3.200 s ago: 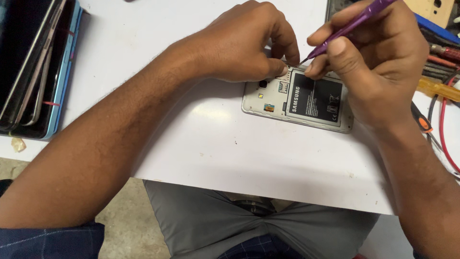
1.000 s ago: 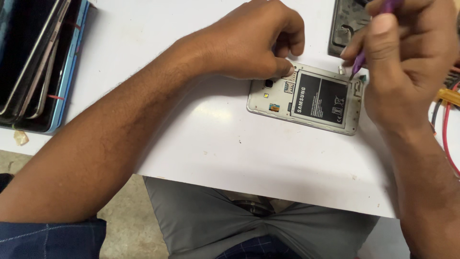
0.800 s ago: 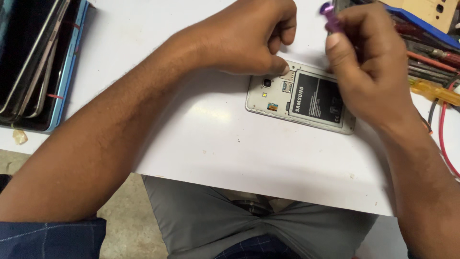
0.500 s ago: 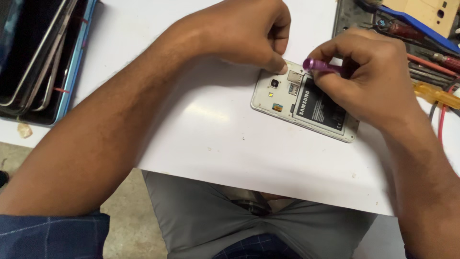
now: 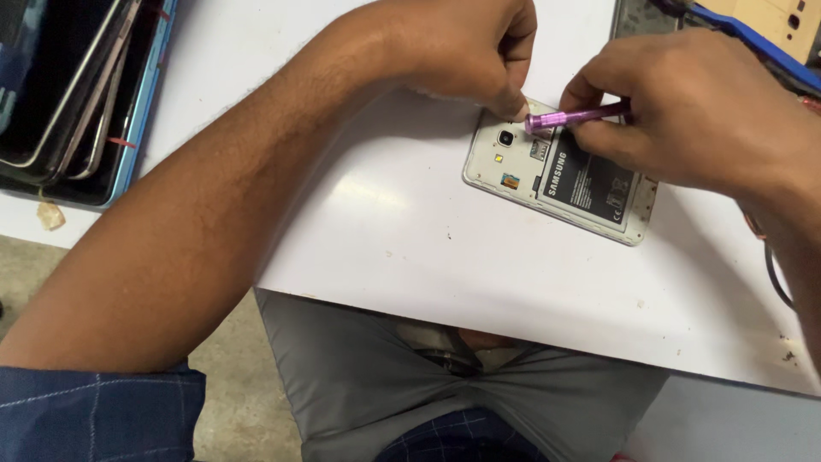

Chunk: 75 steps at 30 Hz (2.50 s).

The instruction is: The person removes the back cover of a gold Samsung smartphone, then uses a purple plastic pry tool and a small screwdriver to detach internal components and screws. The device remains open on the workbench throughout the clip.

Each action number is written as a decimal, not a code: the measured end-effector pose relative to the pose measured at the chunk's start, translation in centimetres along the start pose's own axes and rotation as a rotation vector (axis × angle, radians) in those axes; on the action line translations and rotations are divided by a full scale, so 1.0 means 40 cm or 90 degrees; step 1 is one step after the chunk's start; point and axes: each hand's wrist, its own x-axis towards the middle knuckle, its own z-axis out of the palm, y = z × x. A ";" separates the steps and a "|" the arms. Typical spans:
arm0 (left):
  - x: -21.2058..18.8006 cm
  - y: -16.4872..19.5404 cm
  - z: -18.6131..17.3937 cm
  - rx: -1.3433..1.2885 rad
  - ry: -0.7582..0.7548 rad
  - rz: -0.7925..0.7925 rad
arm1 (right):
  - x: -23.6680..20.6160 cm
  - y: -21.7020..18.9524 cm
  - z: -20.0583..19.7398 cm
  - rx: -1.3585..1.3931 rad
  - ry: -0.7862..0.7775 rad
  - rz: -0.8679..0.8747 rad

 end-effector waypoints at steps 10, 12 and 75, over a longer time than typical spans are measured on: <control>0.002 -0.002 -0.001 0.027 0.001 -0.001 | 0.061 -0.031 -0.040 -0.044 -0.198 0.041; 0.002 -0.004 -0.001 0.025 0.002 0.010 | 0.065 -0.035 -0.036 -0.048 -0.212 0.069; -0.001 0.067 0.114 0.120 0.097 0.323 | -0.124 0.203 0.163 0.518 0.586 0.014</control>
